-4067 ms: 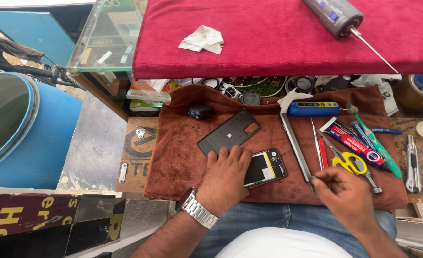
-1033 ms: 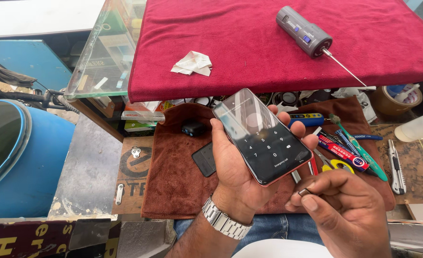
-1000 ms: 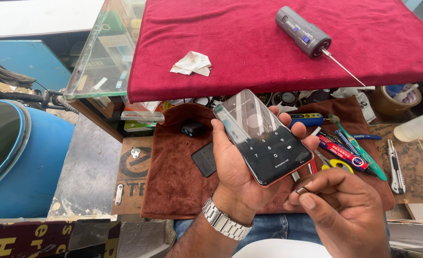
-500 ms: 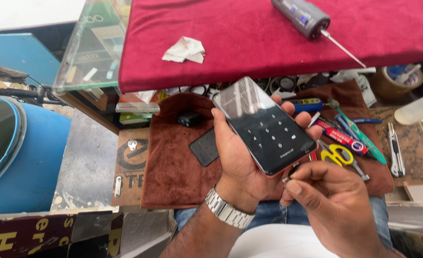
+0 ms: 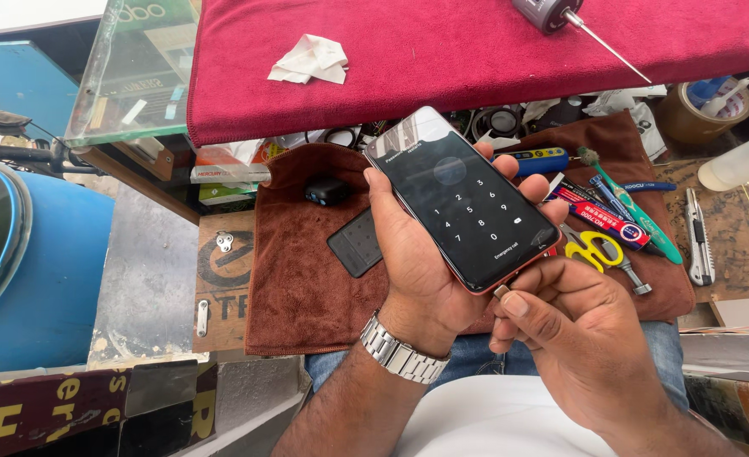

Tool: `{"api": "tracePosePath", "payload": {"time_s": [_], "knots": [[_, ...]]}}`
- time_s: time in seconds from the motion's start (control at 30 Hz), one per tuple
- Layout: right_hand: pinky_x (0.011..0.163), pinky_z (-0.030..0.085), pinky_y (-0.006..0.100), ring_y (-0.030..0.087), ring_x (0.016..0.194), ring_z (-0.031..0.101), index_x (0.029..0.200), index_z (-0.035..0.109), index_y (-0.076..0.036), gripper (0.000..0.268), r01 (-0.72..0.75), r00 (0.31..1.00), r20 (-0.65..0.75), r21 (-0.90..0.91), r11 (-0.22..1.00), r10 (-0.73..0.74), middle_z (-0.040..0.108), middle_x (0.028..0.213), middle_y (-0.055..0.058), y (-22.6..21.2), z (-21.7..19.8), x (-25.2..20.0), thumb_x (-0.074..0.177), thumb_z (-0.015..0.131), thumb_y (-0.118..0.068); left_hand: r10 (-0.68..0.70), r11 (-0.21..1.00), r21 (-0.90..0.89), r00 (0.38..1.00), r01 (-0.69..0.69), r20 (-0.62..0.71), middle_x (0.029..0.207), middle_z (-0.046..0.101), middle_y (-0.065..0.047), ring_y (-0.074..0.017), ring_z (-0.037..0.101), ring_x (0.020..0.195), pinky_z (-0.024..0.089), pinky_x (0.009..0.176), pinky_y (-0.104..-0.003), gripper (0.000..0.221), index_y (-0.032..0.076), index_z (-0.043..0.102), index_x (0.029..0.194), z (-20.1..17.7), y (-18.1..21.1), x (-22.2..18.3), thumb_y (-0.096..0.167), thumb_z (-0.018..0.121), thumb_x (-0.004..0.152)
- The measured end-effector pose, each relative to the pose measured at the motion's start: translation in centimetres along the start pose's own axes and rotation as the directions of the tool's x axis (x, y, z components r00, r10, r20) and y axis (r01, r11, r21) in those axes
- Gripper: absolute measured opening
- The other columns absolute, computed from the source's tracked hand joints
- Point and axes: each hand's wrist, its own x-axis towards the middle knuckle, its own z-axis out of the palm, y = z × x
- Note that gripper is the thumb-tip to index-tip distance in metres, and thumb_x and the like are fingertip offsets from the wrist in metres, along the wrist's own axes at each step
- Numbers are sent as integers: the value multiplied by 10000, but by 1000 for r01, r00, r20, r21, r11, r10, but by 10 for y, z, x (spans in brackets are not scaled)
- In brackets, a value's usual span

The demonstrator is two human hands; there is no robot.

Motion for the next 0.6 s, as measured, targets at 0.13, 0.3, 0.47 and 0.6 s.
{"api": "tracePosePath", "payload": {"time_s": [0.13,0.3,0.47,0.6], "knots": [[661,565,253,152,733,685,964,674,27,159,232,947,-40,-603,764,-319,731,867,118,-11,7,-7,867,754,-70,24,1000,15,998,-23,-64,1029,666,-123,-333,682,950,560,890,-585,1021,50,555,1219,3,-1,-1,967,212,929],[757,593,344,203,773,719,850,643,-12,157,623,562,517,-778,-80,-646,678,820,61,-46,13,1,820,796,-28,116,990,110,969,-93,-219,938,638,-102,-301,658,877,576,832,-588,876,89,509,1087,7,-13,-10,921,275,949],[813,626,414,259,798,729,832,662,-36,147,693,494,649,-696,-188,-579,681,809,96,-62,20,9,806,801,-73,33,995,97,913,7,-406,911,648,-85,-297,691,842,596,774,-540,840,106,534,1070,9,-20,-12,902,316,912],[831,634,425,234,805,730,837,681,-35,120,700,487,655,-688,-190,-577,692,829,87,-61,24,11,816,798,-53,50,995,103,895,-5,-444,902,645,-101,-294,702,817,609,771,-457,839,101,527,1078,7,-22,-10,902,346,909]]}}
